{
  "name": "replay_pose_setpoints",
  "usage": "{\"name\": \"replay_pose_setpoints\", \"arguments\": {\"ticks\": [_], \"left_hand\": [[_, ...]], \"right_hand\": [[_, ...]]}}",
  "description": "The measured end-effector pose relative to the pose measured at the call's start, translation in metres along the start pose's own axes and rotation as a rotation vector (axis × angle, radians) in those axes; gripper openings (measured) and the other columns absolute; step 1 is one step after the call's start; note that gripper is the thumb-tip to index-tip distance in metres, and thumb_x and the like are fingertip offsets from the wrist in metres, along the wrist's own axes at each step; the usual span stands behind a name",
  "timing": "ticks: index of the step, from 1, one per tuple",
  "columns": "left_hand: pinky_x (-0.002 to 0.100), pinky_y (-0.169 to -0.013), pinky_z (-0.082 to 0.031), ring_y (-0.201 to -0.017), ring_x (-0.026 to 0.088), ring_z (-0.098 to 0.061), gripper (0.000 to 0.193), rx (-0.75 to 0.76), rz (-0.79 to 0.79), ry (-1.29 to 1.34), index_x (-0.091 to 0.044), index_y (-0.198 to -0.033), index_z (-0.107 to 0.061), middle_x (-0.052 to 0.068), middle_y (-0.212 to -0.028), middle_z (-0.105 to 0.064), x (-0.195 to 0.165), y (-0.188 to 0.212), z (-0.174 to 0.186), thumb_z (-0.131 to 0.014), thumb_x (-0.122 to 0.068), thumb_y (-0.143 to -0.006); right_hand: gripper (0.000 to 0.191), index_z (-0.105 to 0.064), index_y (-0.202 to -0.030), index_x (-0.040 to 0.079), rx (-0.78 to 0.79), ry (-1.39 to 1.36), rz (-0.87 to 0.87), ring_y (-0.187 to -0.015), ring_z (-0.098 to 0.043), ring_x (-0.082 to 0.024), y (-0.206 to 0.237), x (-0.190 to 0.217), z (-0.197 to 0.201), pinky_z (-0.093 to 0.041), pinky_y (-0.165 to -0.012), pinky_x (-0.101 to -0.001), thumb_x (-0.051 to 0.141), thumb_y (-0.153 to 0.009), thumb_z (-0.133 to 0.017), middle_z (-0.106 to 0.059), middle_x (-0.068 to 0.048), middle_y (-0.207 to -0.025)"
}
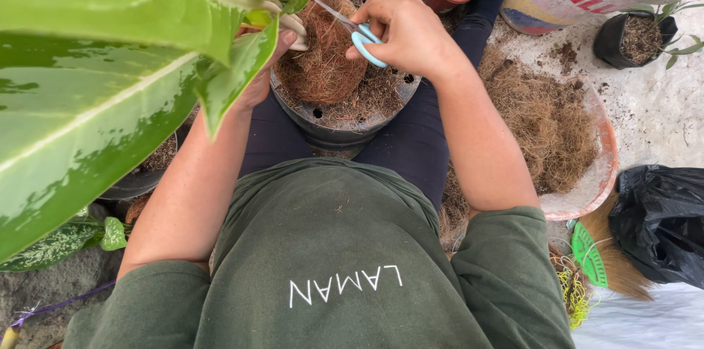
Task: The person sits on the ground holding a plant whose root ball is wrapped in coconut coir. They press and rotate the root ball, pick loose fibers away by hand, then use small scissors to trim fibers and roots around the base of the plant.
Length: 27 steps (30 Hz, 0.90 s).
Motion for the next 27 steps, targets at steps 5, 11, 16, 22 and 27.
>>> {"name": "replay_pose_setpoints", "arguments": {"ticks": [5, 11, 16, 22, 27], "left_hand": [[0.038, -0.103, -0.056, -0.113, 0.021, -0.069, 0.028, 0.047, 0.017, -0.017, -0.008, -0.124, -0.067, 0.009, -0.116, -0.072, 0.002, -0.003, 0.005, -0.08, 0.0, -0.101], [0.04, -0.108, -0.052, -0.123, 0.023, -0.06, 0.032, 0.232, -0.077, -0.045, -0.012, -0.127, -0.067, 0.01, -0.129, -0.062, -0.006, -0.005, 0.004, -0.079, 0.0, -0.1], [0.042, -0.112, -0.049, -0.132, 0.025, -0.053, 0.035, 0.328, -0.092, 0.016, -0.016, -0.129, -0.067, 0.011, -0.141, -0.053, -0.008, -0.012, 0.003, -0.078, -0.001, -0.1], [0.044, -0.117, -0.045, -0.142, 0.027, -0.044, 0.039, 0.388, -0.093, 0.024, -0.02, -0.132, -0.066, 0.013, -0.154, -0.043, -0.007, -0.021, 0.001, -0.077, -0.002, -0.1], [0.046, -0.121, -0.042, -0.15, 0.029, -0.037, 0.043, 0.425, -0.078, 0.044, -0.024, -0.135, -0.066, 0.014, -0.165, -0.035, -0.014, -0.015, 0.001, -0.076, -0.003, -0.099]], "right_hand": [[0.063, -0.07, -0.117, 0.009, 0.091, -0.042, 0.065, -0.07, -0.068, -0.017, 0.009, 0.015, 0.007, -0.051, -0.063, -0.0337, 0.046, -0.071, -0.092, -0.067, 0.001, -0.077], [0.06, -0.072, -0.112, 0.011, 0.124, -0.007, 0.015, -0.069, -0.068, -0.017, 0.0, 0.02, -0.001, -0.049, -0.062, -0.0342, 0.05, -0.071, -0.091, -0.068, 0.001, -0.074], [0.06, -0.072, -0.112, 0.011, 0.156, -0.014, 0.027, -0.065, -0.066, -0.018, -0.005, 0.021, -0.004, -0.047, -0.06, -0.0353, 0.051, -0.072, -0.091, -0.067, 0.0, -0.074], [0.046, -0.074, -0.112, 0.015, 0.125, 0.081, 0.066, -0.071, -0.07, -0.021, -0.016, 0.024, -0.003, -0.051, -0.064, -0.0366, 0.046, -0.079, -0.083, -0.072, -0.001, -0.078], [0.052, -0.074, -0.106, 0.015, 0.157, 0.133, 0.046, -0.07, -0.07, -0.025, -0.021, 0.025, -0.003, -0.051, -0.063, -0.04, 0.052, -0.072, -0.086, -0.072, -0.005, -0.077]]}}
Point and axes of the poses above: each hand's wrist, its own y-axis away from the middle knuckle, its own z-axis out of the back of the hand, x = y × z, the point moved 8 cm from there along -y, towards the middle knuckle
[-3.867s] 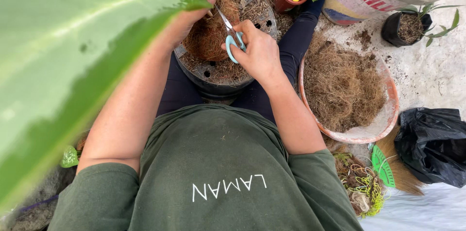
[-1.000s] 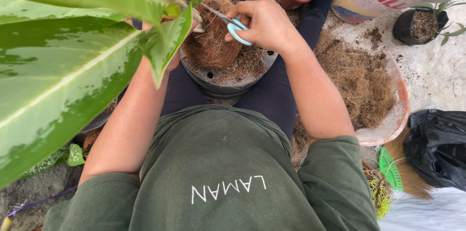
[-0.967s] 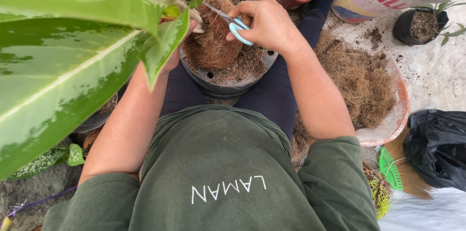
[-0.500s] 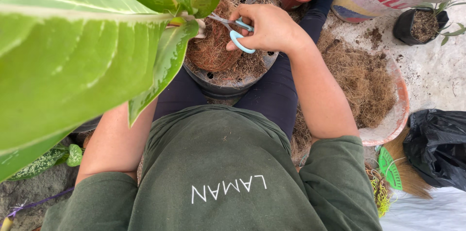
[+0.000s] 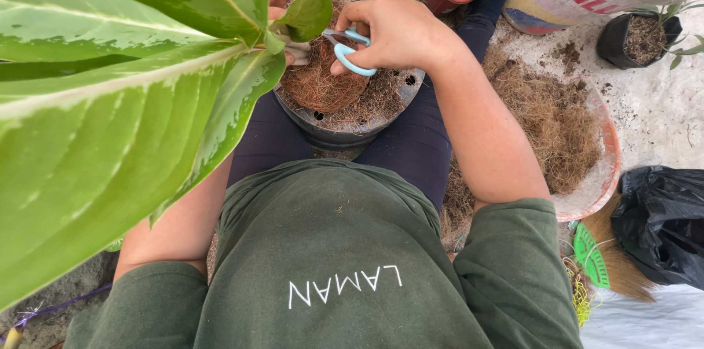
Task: The person sits on the ground holding a plant whose root ball is wrapped in coconut coir. They press and rotate the root ball, pick loose fibers away by hand, then use small scissors to trim fibers and roots around the base of the plant.
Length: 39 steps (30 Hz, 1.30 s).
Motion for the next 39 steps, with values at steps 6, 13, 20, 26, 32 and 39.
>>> {"name": "replay_pose_setpoints", "arguments": {"ticks": [6, 13, 20, 26, 32, 39], "left_hand": [[0.046, -0.125, -0.038, -0.157, 0.032, -0.034, 0.052, 0.037, -0.048, -0.095, -0.027, -0.139, -0.064, 0.014, -0.174, -0.03, -0.004, -0.005, -0.002, -0.08, -0.003, -0.095], [0.044, -0.123, -0.043, -0.156, 0.03, -0.036, 0.044, -0.149, 0.098, 0.09, -0.026, -0.135, -0.065, 0.017, -0.171, -0.029, 0.01, -0.014, 0.01, -0.082, -0.012, -0.096], [0.043, -0.121, -0.044, -0.153, 0.029, -0.038, 0.043, -0.227, 0.133, 0.001, -0.025, -0.134, -0.065, 0.016, -0.167, -0.031, 0.012, -0.016, 0.01, -0.082, -0.012, -0.096], [0.043, -0.12, -0.045, -0.15, 0.028, -0.04, 0.041, -0.229, 0.153, -0.023, -0.024, -0.132, -0.065, 0.016, -0.164, -0.033, 0.011, -0.02, 0.007, -0.082, -0.012, -0.096], [0.042, -0.118, -0.045, -0.146, 0.027, -0.041, 0.04, -0.246, 0.176, -0.035, -0.022, -0.131, -0.065, 0.015, -0.161, -0.035, 0.007, -0.016, 0.004, -0.082, -0.011, -0.096], [0.041, -0.116, -0.046, -0.143, 0.026, -0.043, 0.039, -0.25, 0.18, -0.034, -0.021, -0.13, -0.066, 0.014, -0.157, -0.038, 0.014, -0.021, 0.001, -0.082, -0.011, -0.096]], "right_hand": [[0.048, -0.076, -0.105, 0.017, -0.033, 0.088, 0.072, -0.073, -0.071, -0.028, -0.002, 0.007, 0.007, -0.052, -0.063, -0.0416, 0.051, -0.073, -0.087, -0.073, -0.006, -0.078], [0.043, -0.078, -0.102, 0.019, -0.084, 0.129, 0.097, -0.072, -0.071, -0.025, 0.001, 0.005, 0.012, -0.051, -0.06, -0.0405, 0.046, -0.072, -0.092, -0.074, -0.004, -0.077], [0.054, -0.074, -0.104, 0.016, -0.013, 0.05, 0.038, -0.068, -0.07, -0.025, 0.009, -0.004, 0.019, -0.049, -0.058, -0.0407, 0.054, -0.071, -0.091, -0.071, -0.004, -0.075], [0.046, -0.075, -0.109, 0.016, 0.04, 0.047, 0.09, -0.065, -0.067, -0.028, 0.002, 0.009, 0.01, -0.048, -0.058, -0.0414, 0.047, -0.076, -0.085, -0.071, -0.006, -0.074], [0.035, -0.079, -0.099, 0.014, 0.02, 0.108, 0.089, -0.063, -0.067, -0.028, -0.002, 0.001, 0.014, -0.049, -0.058, -0.041, 0.039, -0.076, -0.086, -0.069, -0.008, -0.072], [0.045, -0.079, -0.106, 0.012, -0.074, -0.017, 0.085, -0.053, -0.061, -0.021, 0.014, -0.011, 0.005, -0.045, -0.052, -0.0372, 0.038, -0.073, -0.095, -0.063, -0.007, -0.062]]}}
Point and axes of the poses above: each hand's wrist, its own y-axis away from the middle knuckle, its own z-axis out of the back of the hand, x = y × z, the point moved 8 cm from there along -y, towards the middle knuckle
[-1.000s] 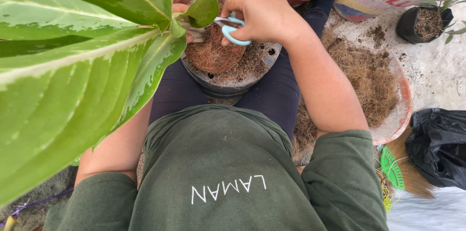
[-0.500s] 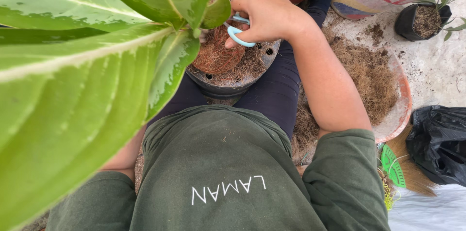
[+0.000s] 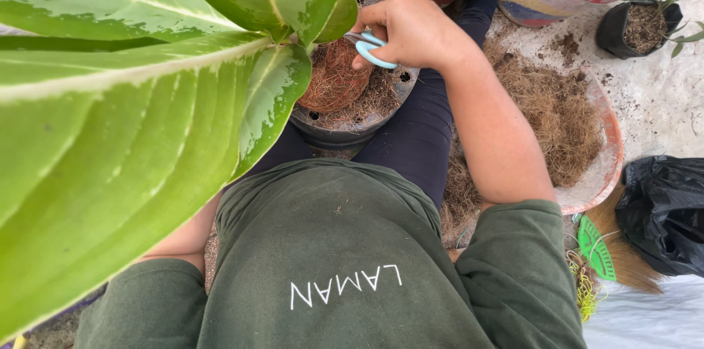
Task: The person sits on the ground holding a plant whose root ball is wrapped in coconut coir. They press and rotate the root ball, pick loose fibers away by hand, then use small scissors to trim fibers and roots around the base of the plant.
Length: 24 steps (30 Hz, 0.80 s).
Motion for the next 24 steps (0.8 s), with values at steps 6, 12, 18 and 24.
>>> {"name": "replay_pose_setpoints", "arguments": {"ticks": [6, 12, 18, 24], "left_hand": [[0.04, -0.114, -0.047, -0.139, 0.025, -0.044, 0.037, -0.01, 0.009, -0.004, -0.02, -0.129, -0.066, 0.014, -0.153, -0.04, 0.002, 0.003, -0.003, -0.082, -0.011, -0.096], [0.039, -0.112, -0.047, -0.136, 0.024, -0.046, 0.036, -0.028, 0.008, -0.01, -0.019, -0.128, -0.066, 0.013, -0.15, -0.042, 0.005, 0.01, -0.001, -0.082, -0.01, -0.096], [0.038, -0.11, -0.048, -0.133, 0.023, -0.047, 0.035, -0.03, 0.007, -0.023, -0.018, -0.127, -0.066, 0.012, -0.147, -0.044, 0.007, 0.015, -0.002, -0.082, -0.01, -0.096], [0.037, -0.109, -0.049, -0.13, 0.022, -0.049, 0.034, -0.027, -0.004, -0.04, -0.016, -0.126, -0.066, 0.011, -0.143, -0.046, 0.009, 0.011, -0.003, -0.082, -0.009, -0.096]], "right_hand": [[0.05, -0.076, -0.111, 0.009, -0.07, -0.1, -0.087, -0.059, -0.063, -0.019, 0.018, -0.001, -0.005, -0.045, -0.055, -0.0352, 0.042, -0.076, -0.092, -0.064, -0.004, -0.066], [0.063, -0.073, -0.112, 0.011, 0.0, -0.066, -0.087, -0.069, -0.07, -0.022, 0.027, 0.008, -0.009, -0.051, -0.06, -0.0369, 0.058, -0.072, -0.088, -0.069, -0.002, -0.075], [0.061, -0.075, -0.11, 0.014, -0.038, 0.009, -0.151, -0.067, -0.07, -0.025, 0.019, 0.016, -0.018, -0.051, -0.061, -0.0397, 0.062, -0.074, -0.086, -0.07, -0.003, -0.072], [0.051, -0.078, -0.103, 0.015, -0.09, 0.024, -0.145, -0.061, -0.068, -0.024, 0.015, 0.015, -0.021, -0.049, -0.058, -0.0404, 0.056, -0.076, -0.089, -0.068, -0.003, -0.065]]}}
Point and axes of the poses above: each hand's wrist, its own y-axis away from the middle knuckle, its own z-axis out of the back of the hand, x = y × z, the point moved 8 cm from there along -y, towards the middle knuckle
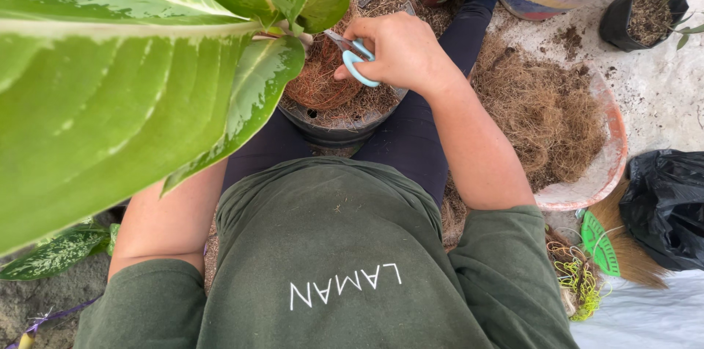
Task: The person sits on the ground holding a plant whose root ball is wrapped in coconut coir. They press and rotate the root ball, pick loose fibers away by hand, then use small scissors to trim fibers and roots around the base of the plant.
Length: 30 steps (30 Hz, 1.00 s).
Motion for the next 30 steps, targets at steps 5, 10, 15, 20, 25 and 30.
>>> {"name": "replay_pose_setpoints", "arguments": {"ticks": [5, 10, 15, 20, 25, 30], "left_hand": [[0.037, -0.107, -0.049, -0.127, 0.021, -0.05, 0.033, -0.05, -0.003, 0.022, -0.016, -0.125, -0.066, 0.011, -0.14, -0.047, 0.0, -0.011, 0.007, -0.082, -0.009, -0.096], [0.036, -0.106, -0.05, -0.124, 0.02, -0.051, 0.032, -0.133, 0.0, 0.068, -0.015, -0.124, -0.066, 0.01, -0.138, -0.049, -0.001, -0.025, 0.019, -0.082, -0.009, -0.097], [0.035, -0.104, -0.051, -0.122, 0.02, -0.053, 0.031, -0.149, 0.004, 0.076, -0.014, -0.123, -0.066, 0.01, -0.135, -0.051, -0.001, -0.028, 0.022, -0.082, -0.009, -0.097], [0.035, -0.103, -0.051, -0.119, 0.019, -0.054, 0.03, -0.144, 0.007, 0.08, -0.013, -0.122, -0.066, 0.009, -0.132, -0.052, -0.002, -0.029, 0.024, -0.082, -0.008, -0.097], [0.034, -0.101, -0.052, -0.116, 0.018, -0.055, 0.029, -0.134, 0.019, 0.08, -0.012, -0.121, -0.067, 0.009, -0.129, -0.054, 0.0, -0.029, 0.024, -0.082, -0.008, -0.097], [0.033, -0.1, -0.052, -0.114, 0.017, -0.057, 0.028, -0.117, 0.031, 0.082, -0.011, -0.12, -0.067, 0.008, -0.126, -0.056, 0.001, -0.03, 0.022, -0.082, -0.008, -0.097]], "right_hand": [[0.044, -0.078, -0.106, 0.014, -0.055, 0.009, 0.03, -0.059, -0.066, -0.024, 0.003, -0.007, 0.008, -0.048, -0.056, -0.0393, 0.047, -0.079, -0.089, -0.065, -0.002, -0.064], [0.058, -0.074, -0.109, 0.014, 0.087, -0.043, -0.006, -0.067, -0.069, -0.022, 0.004, -0.012, 0.003, -0.049, -0.058, -0.0388, 0.056, -0.072, -0.089, -0.069, -0.001, -0.072], [0.067, -0.068, -0.109, 0.011, 0.147, -0.06, -0.036, -0.072, -0.07, -0.024, -0.012, -0.009, 0.0, -0.051, -0.063, -0.0393, 0.061, -0.069, -0.088, -0.069, -0.002, -0.077], [0.066, -0.066, -0.103, 0.009, 0.119, -0.029, 0.035, -0.071, -0.069, -0.025, -0.033, -0.001, 0.002, -0.05, -0.062, -0.0399, 0.06, -0.069, -0.092, -0.068, -0.004, -0.077], [0.059, -0.066, -0.097, 0.008, 0.14, -0.117, 0.027, -0.066, -0.068, -0.023, -0.041, -0.009, -0.001, -0.048, -0.06, -0.0367, 0.048, -0.065, -0.097, -0.065, -0.006, -0.071], [0.057, -0.067, -0.095, 0.007, 0.052, -0.122, 0.022, -0.066, -0.066, -0.018, -0.03, -0.022, 0.009, -0.048, -0.058, -0.0339, 0.047, -0.07, -0.098, -0.065, -0.004, -0.071]]}}
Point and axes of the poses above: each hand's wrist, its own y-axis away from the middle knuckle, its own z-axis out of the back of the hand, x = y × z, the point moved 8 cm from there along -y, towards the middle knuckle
